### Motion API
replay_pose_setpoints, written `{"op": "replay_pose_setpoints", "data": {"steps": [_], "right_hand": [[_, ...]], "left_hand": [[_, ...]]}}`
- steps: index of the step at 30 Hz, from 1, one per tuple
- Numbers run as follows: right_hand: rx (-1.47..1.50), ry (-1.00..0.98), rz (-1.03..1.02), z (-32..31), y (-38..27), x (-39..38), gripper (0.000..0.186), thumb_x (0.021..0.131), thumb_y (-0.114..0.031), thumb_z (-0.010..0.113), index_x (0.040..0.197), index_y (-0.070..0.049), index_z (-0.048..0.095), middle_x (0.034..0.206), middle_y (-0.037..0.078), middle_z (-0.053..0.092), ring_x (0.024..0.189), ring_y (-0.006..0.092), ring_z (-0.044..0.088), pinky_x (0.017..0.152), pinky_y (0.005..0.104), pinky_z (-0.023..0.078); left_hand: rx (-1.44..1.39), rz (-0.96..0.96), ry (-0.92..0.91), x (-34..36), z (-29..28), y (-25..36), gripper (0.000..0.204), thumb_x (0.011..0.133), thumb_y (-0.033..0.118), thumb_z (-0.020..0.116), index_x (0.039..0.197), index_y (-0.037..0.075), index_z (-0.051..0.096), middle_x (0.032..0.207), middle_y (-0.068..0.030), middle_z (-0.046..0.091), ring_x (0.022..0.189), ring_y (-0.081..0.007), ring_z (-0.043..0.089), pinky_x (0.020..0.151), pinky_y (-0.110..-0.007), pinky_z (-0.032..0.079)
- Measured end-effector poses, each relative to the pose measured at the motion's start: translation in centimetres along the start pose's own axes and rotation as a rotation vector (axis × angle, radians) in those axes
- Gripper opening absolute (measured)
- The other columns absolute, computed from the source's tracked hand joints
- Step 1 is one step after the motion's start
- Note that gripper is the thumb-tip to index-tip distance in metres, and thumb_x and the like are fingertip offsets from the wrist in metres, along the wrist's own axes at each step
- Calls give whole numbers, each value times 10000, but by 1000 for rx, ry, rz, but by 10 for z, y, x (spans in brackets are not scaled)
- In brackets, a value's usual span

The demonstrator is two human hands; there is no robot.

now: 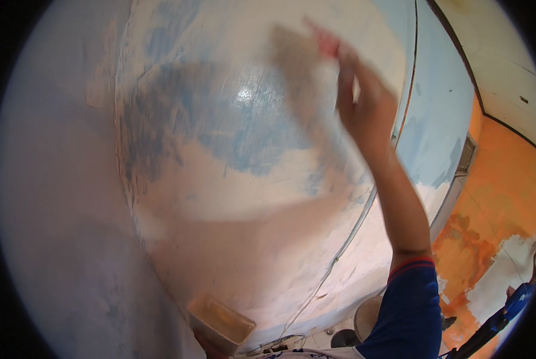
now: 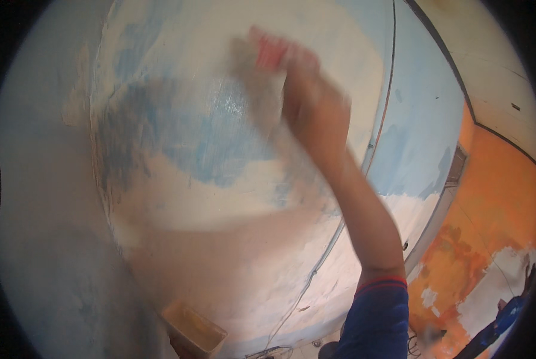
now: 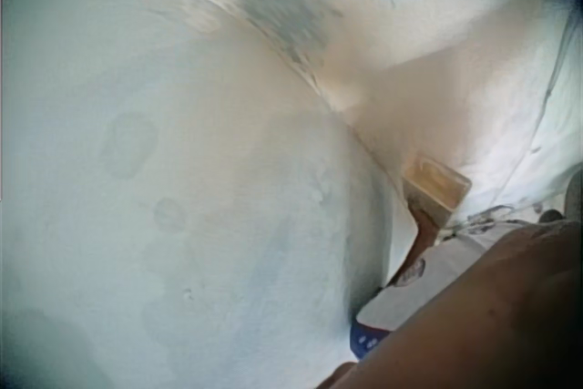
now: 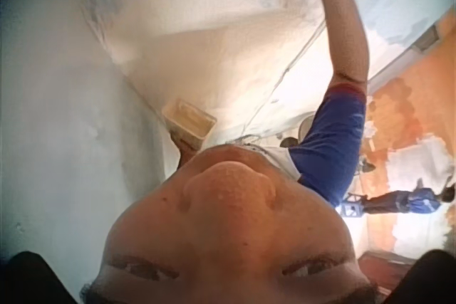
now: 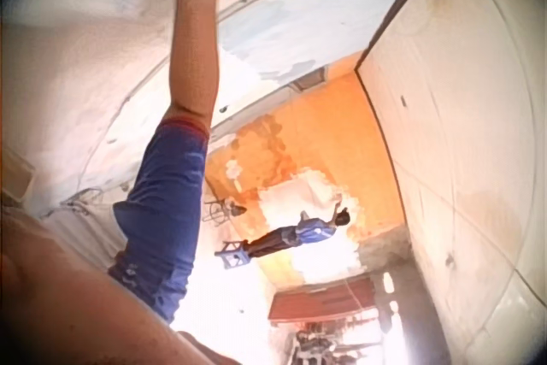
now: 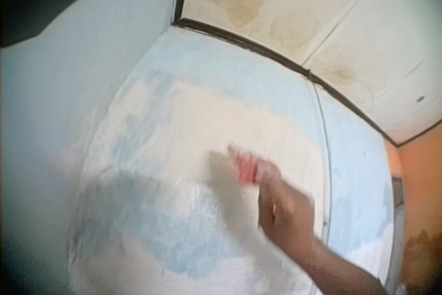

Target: The person applies plaster to an interior wall using a red spreader while holding a plastic container.

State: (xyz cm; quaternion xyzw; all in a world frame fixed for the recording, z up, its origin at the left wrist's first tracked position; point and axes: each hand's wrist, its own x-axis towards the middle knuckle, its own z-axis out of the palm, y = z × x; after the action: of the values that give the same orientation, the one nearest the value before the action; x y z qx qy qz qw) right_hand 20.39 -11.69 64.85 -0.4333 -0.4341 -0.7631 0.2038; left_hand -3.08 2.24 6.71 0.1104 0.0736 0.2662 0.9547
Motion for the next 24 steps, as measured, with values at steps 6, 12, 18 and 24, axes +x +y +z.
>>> {"op": "replay_pose_setpoints", "data": {"steps": [6,12,18,24], "right_hand": [[-11,8,141,66,100,107,199,942,-56,582,1095,9,692,1057,220,726,928,427,694,813,473,550],[-27,-353,-161,57,4,-78,420,863,-142,688,1282,-170,679,1326,92,680,1095,247,708,860,400,567],[299,-460,-183,-60,-108,-201,277,833,-15,707,1107,24,692,1181,249,700,1139,372,697,1012,454,566],[128,14,1,4,-39,-6,160,847,-18,652,971,-116,679,824,103,690,723,329,689,612,418,547]], "left_hand": [[-15,-7,3,2,2,-2,820,926,797,437,1509,222,396,1383,-79,564,1209,-253,577,996,-478,524],[-37,33,25,-3,0,13,819,925,799,441,1506,223,398,1376,-78,568,1200,-248,583,989,-476,530],[-122,-29,-3,5,12,0,819,924,801,445,1503,225,399,1368,-76,573,1191,-243,588,981,-473,536],[-241,16,30,-11,19,14,818,923,803,450,1501,226,401,1361,-75,577,1182,-238,593,974,-471,542]]}}
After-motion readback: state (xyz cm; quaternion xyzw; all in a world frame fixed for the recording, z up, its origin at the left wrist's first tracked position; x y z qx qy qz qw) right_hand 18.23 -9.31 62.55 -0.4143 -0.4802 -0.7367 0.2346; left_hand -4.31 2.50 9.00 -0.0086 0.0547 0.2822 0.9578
